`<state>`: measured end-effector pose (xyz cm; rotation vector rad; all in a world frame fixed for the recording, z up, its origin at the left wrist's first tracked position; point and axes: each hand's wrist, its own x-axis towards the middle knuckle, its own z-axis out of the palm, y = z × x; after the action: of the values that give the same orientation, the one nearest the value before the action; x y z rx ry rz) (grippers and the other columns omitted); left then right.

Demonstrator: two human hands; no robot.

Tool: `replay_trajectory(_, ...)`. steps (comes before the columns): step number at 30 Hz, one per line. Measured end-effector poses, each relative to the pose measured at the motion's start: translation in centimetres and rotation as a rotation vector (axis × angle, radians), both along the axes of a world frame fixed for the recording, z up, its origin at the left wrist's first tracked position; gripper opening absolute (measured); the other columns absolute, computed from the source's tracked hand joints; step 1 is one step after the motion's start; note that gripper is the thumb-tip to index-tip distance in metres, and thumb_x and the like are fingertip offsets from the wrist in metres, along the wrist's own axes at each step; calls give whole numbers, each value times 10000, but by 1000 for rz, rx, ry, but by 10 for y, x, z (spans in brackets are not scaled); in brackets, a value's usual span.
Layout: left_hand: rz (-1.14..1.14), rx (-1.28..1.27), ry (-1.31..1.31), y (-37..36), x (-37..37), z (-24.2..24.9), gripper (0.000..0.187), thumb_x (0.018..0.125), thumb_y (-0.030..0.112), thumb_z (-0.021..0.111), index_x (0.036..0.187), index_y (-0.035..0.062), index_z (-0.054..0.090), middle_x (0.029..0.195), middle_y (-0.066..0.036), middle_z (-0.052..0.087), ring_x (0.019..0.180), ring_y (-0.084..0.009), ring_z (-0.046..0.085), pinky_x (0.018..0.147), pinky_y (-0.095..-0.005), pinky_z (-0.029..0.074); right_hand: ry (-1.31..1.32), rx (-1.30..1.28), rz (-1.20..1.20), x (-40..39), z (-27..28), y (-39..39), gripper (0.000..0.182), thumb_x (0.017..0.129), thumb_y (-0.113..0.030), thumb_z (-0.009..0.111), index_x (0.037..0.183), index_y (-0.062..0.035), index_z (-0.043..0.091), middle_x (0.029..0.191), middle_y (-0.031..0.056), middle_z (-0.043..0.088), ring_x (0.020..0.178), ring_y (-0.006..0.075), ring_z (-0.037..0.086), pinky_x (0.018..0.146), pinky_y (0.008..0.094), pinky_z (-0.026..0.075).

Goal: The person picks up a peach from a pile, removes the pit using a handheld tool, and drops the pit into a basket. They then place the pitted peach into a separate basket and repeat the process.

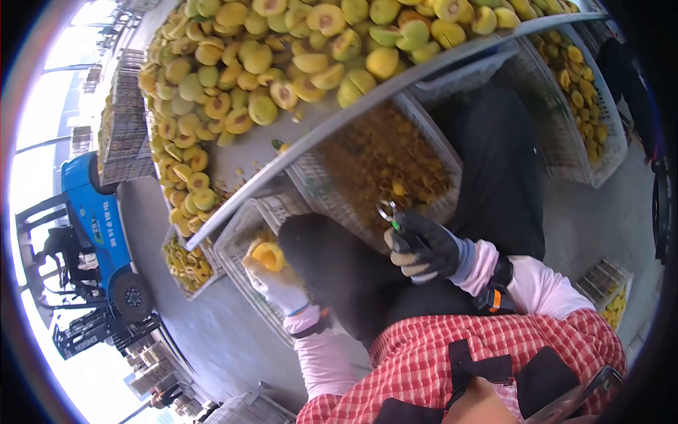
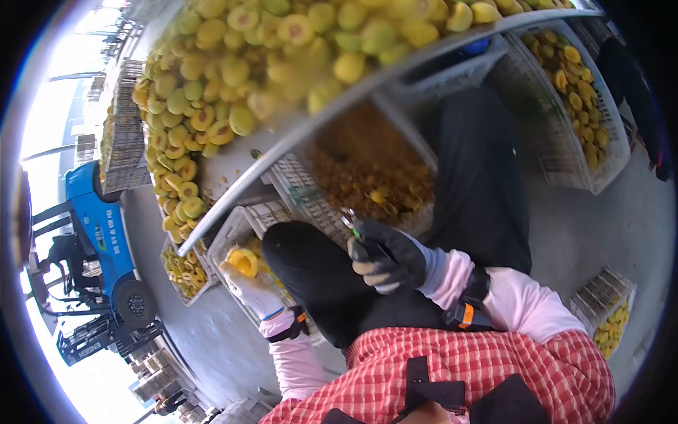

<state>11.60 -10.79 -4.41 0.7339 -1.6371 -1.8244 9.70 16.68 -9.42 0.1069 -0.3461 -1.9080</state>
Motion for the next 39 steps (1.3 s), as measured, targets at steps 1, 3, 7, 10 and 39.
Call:
replay_trajectory(1,1,-349,-329,-38,6,-5,485,991,443,493,1138,-4,610,1028,-159,634,928,-237,628,812,-331,520,29,33,2,-2,1,1,499,1009,-523,385,976,-72,596,607,-6,446,422,81,395,353,220,331)
replay_trajectory(3,-141,-1162,-1216,-75,-1,4,449,963,383,546,1191,2,611,1071,-222,637,994,-331,621,868,-391,501,44,107,6,-10,8,-1,486,1010,-514,391,962,-76,595,590,-4,440,409,83,387,351,223,325)
replay_trajectory(7,-74,-1229,-544,-34,-65,58,310,885,196,678,1126,3,653,1097,-185,661,1053,-309,606,937,-378,462,133,371,29,-23,16,-13,485,996,-537,418,913,-88,579,556,-5,427,385,85,373,346,225,302)
replay_trajectory(10,-395,-1305,-584,22,-188,81,505,846,362,671,1250,78,561,1218,-191,575,1050,-360,611,880,-427,501,134,581,92,-29,13,-17,478,983,-554,439,873,-105,562,537,-11,416,374,86,367,346,227,291)
replay_trajectory(39,-546,417,-153,114,-73,28,372,944,223,457,1228,-3,539,1092,-116,595,893,-194,606,751,-296,505,795,1187,-315,-43,63,-20,311,989,-357,552,993,-49,596,632,2,559,470,66,514,423,228,396)
